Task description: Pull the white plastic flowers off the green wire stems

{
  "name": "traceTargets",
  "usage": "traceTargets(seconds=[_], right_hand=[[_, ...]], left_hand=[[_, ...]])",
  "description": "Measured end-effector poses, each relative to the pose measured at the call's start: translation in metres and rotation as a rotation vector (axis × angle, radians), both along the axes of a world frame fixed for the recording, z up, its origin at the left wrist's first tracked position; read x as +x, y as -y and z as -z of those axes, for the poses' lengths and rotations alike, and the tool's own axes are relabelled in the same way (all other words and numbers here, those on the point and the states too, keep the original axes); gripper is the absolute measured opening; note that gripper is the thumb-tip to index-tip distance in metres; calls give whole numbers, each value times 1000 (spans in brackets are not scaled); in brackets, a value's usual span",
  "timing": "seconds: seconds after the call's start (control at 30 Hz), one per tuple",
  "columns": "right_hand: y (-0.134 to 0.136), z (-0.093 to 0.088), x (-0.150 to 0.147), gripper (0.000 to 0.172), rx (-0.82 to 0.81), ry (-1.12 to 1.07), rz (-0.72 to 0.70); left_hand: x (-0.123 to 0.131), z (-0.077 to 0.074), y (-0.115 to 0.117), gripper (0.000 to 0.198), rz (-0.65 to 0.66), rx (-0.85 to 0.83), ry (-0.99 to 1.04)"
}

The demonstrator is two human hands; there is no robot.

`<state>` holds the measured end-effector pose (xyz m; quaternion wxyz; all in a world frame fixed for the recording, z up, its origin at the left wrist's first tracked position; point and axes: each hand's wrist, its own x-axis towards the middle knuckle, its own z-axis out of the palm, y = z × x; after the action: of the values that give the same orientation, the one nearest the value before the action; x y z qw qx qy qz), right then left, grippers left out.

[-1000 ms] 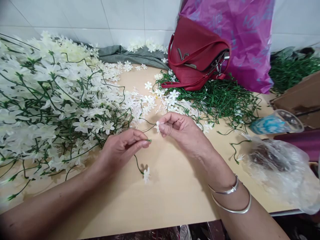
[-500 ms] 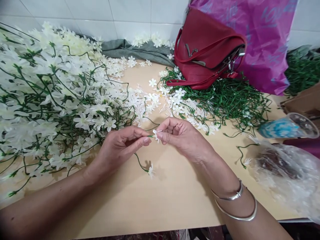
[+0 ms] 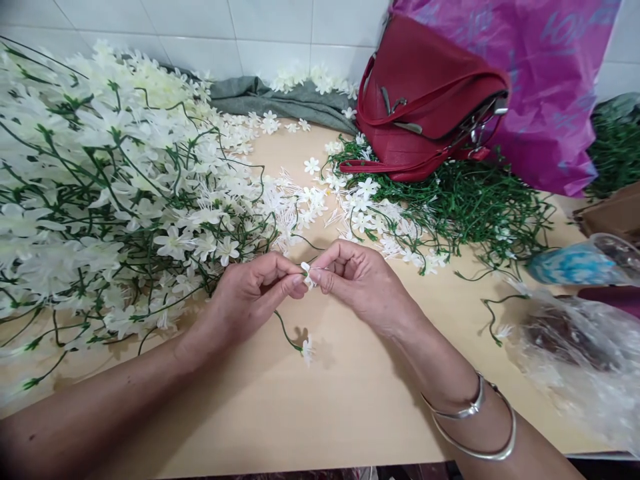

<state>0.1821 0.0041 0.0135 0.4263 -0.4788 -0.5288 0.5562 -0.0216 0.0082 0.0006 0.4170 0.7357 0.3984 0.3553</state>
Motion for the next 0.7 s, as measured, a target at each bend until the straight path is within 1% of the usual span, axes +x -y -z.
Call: traceTargets(seconds=[0.13, 0.4, 0.57, 0.7], right_hand=[[0, 0, -1, 30, 14, 10, -7], [-1, -2, -1, 32, -9, 47, -30], [-3, 2, 1, 28, -53, -42, -9], [-5, 6, 4, 28, -86, -54, -35]], left_hand=[[0, 1, 0, 7, 9, -18, 33], [1, 1, -2, 11, 0, 43, 20], [3, -1, -2, 7, 3, 8, 49], [4, -1, -1, 6, -1, -31, 70]])
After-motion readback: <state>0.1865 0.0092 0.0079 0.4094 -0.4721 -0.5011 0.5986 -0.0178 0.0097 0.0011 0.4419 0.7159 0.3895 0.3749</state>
